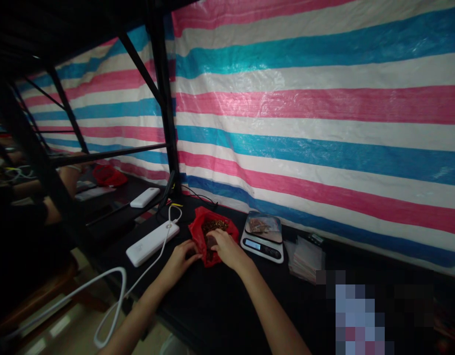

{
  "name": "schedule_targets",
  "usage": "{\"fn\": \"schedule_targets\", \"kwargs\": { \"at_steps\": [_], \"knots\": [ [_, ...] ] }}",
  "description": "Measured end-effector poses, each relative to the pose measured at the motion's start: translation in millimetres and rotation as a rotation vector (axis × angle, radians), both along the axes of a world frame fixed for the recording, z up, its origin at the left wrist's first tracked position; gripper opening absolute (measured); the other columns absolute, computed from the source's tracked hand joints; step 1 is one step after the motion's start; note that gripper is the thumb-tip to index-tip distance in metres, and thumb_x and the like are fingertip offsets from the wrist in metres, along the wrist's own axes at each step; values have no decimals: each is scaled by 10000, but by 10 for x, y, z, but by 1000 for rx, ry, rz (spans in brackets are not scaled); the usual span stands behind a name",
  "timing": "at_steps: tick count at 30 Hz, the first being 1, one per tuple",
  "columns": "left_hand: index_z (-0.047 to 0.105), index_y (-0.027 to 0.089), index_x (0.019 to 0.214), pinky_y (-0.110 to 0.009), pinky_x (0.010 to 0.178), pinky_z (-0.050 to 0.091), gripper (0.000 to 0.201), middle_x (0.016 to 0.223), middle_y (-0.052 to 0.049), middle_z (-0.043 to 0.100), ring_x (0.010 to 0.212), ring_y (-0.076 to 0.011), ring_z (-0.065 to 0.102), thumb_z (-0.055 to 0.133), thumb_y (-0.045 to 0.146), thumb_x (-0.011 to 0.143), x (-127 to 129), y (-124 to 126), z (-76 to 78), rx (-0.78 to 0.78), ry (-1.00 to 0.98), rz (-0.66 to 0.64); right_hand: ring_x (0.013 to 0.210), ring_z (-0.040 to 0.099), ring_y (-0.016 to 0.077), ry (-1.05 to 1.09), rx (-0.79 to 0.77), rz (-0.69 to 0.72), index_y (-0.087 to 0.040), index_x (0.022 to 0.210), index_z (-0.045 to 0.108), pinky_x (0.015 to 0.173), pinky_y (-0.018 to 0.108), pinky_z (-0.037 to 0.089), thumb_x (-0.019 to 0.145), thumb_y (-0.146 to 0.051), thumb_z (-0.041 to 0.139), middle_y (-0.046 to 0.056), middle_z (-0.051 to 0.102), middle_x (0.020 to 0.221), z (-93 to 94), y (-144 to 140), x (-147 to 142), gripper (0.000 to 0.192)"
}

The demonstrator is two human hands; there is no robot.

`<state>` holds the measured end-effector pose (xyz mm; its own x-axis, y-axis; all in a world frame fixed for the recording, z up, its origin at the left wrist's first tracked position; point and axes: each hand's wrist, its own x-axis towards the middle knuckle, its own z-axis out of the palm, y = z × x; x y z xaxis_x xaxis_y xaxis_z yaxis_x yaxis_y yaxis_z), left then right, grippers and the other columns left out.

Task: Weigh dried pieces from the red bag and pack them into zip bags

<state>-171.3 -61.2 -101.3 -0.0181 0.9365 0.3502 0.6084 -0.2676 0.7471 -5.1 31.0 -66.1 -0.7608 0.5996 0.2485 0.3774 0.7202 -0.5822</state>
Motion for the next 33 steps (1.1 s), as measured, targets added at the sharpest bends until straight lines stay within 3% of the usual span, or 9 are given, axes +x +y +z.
{"fn": "schedule_targets", "kwargs": {
  "at_steps": [6,13,18,23,27,30,33],
  "knots": [
    [540,163,681,-248,706,402,161,816,-44,574,757,-157,540,496,275,788,17,-39,61,-10,10,10,998,540,194,135,27,-22,-230,1017,587,897,345,385,650,-55,585,38,608,1028,-102,-25,-73,407],
    [548,156,703,-221,646,381,237,727,-21,595,687,-144,534,456,349,804,41,-57,98,-62,-38,37,949,594,196,578,-338,-97,-200,1018,576,868,374,446,658,-154,598,59,636,1024,-266,62,-119,364],
    [560,162,654,-222,588,355,340,644,-8,593,599,-139,522,409,417,820,57,-148,146,-108,68,120,1015,564,205,796,-346,-153,-215,1088,517,905,396,422,700,-289,611,77,612,1088,-148,172,182,406],
    [543,179,665,-272,693,382,323,673,-21,569,672,-161,520,372,380,851,380,-110,319,127,121,252,951,593,219,945,-259,-306,-204,1025,492,857,413,450,672,-345,647,98,636,1025,-96,322,668,411],
    [552,202,917,-335,868,362,200,948,-49,567,927,-192,501,448,345,825,911,335,569,315,218,17,963,588,224,1081,-253,-416,-199,1024,495,878,437,432,674,-363,641,102,624,1056,-116,426,991,413],
    [481,178,1124,-373,930,336,386,1139,-97,497,1085,-224,433,518,353,783,1275,904,621,362,285,-105,1047,543,224,1140,-236,-460,-181,1091,498,925,438,390,695,-365,614,112,597,1112,-133,480,1140,452],
    [425,116,1204,-417,950,313,636,1228,-166,444,1151,-283,393,623,423,683,1516,1434,530,277,393,-190,1086,514,229,1158,-213,-514,-167,1119,511,921,432,393,712,-393,577,121,555,1180,-164,534,1222,470]
  ]
}}
